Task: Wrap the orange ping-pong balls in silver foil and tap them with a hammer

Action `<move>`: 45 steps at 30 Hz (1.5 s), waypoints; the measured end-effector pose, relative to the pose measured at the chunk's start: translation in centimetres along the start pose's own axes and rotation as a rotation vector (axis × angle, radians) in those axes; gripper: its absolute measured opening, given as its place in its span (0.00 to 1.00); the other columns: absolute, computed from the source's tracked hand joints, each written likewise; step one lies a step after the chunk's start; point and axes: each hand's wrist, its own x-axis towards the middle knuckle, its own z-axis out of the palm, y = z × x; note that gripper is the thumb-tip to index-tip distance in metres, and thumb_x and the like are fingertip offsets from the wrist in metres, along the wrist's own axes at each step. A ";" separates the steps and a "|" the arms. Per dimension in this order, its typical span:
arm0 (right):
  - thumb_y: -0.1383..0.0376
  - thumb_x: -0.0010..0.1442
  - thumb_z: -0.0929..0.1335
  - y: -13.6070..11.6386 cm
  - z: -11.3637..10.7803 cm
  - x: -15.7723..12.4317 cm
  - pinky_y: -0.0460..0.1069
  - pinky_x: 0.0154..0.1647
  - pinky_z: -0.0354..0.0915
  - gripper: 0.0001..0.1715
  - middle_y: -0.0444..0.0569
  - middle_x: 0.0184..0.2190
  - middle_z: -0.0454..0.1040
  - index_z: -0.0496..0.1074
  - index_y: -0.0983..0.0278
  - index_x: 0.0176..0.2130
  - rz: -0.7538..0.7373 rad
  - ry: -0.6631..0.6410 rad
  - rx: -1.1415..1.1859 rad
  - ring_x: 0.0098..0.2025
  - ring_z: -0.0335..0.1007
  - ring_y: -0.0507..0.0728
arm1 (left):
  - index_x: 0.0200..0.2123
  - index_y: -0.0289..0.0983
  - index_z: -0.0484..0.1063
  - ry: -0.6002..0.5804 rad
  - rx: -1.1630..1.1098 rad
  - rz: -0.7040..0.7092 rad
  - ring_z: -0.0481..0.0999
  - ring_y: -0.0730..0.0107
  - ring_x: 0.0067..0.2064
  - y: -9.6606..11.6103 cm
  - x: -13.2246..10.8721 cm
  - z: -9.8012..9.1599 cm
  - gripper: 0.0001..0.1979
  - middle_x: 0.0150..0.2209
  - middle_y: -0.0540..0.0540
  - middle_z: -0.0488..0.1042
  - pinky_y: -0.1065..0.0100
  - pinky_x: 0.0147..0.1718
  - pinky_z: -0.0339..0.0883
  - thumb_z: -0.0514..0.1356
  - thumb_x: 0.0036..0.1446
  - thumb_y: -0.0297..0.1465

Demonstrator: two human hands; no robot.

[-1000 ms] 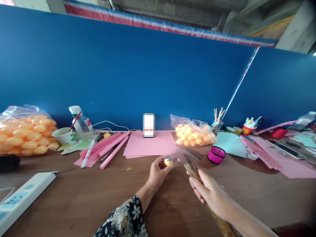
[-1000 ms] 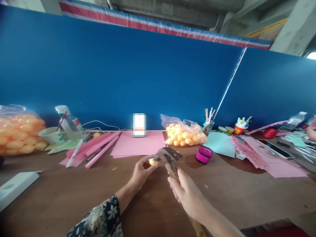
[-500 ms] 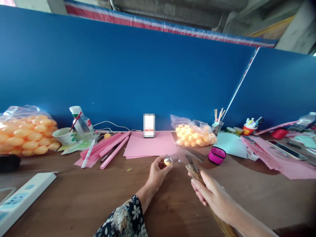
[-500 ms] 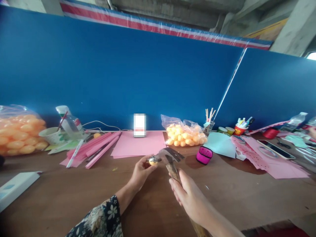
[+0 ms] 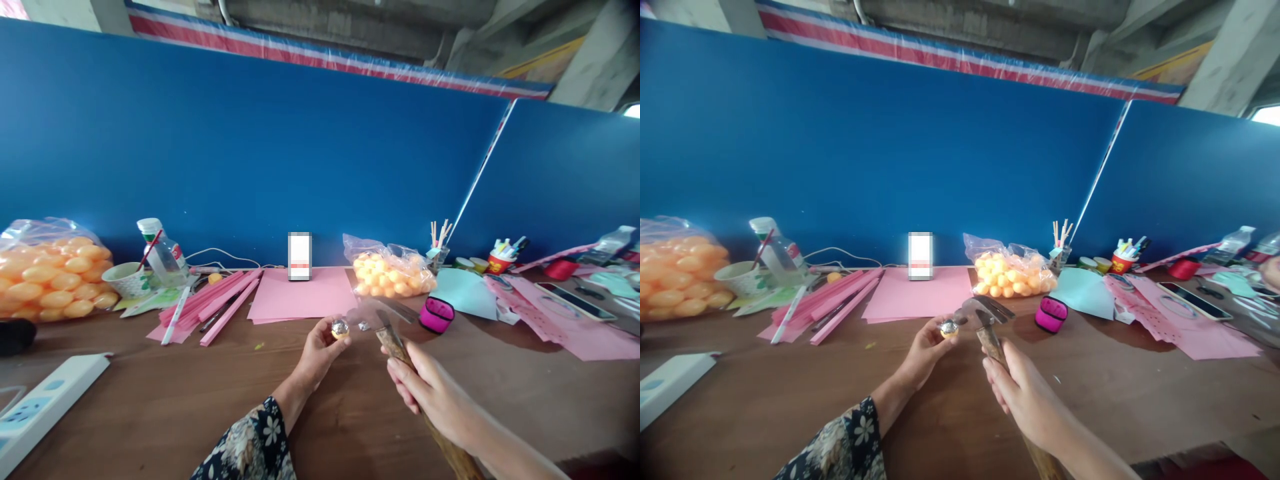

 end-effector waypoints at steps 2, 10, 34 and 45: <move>0.51 0.60 0.57 -0.1 0.0 -0.1 0.43 0.21 0.58 0.18 0.41 0.23 0.60 0.61 0.63 0.37 0.001 -0.005 0.002 0.21 0.56 0.47 | 0.46 0.36 0.68 0.007 0.033 0.002 0.72 0.66 0.43 -0.1 0.1 0.0 0.22 0.45 0.41 0.73 0.67 0.43 0.63 0.65 0.44 0.27; 0.51 0.60 0.57 -0.6 0.1 -0.4 0.43 0.21 0.58 0.18 0.40 0.22 0.60 0.61 0.62 0.35 -0.003 -0.035 -0.028 0.20 0.55 0.47 | 0.48 0.38 0.64 0.094 0.095 0.054 0.72 0.67 0.44 -0.8 0.3 -0.1 0.28 0.45 0.44 0.71 0.67 0.43 0.64 0.65 0.40 0.23; 0.52 0.60 0.58 -0.7 0.7 -0.4 0.43 0.20 0.59 0.16 0.40 0.22 0.61 0.59 0.62 0.32 0.024 -0.029 -0.046 0.21 0.57 0.48 | 0.43 0.34 0.70 0.017 0.066 0.003 0.73 0.64 0.42 0.4 -0.1 0.5 0.19 0.41 0.41 0.75 0.66 0.42 0.64 0.64 0.44 0.29; 0.51 0.60 0.58 -0.2 0.5 -0.2 0.43 0.20 0.58 0.17 0.40 0.22 0.59 0.59 0.63 0.33 0.017 -0.019 0.014 0.20 0.55 0.47 | 0.39 0.35 0.67 0.064 -0.069 -0.072 0.73 0.73 0.33 0.1 -0.3 0.4 0.17 0.32 0.46 0.74 0.70 0.35 0.66 0.65 0.45 0.33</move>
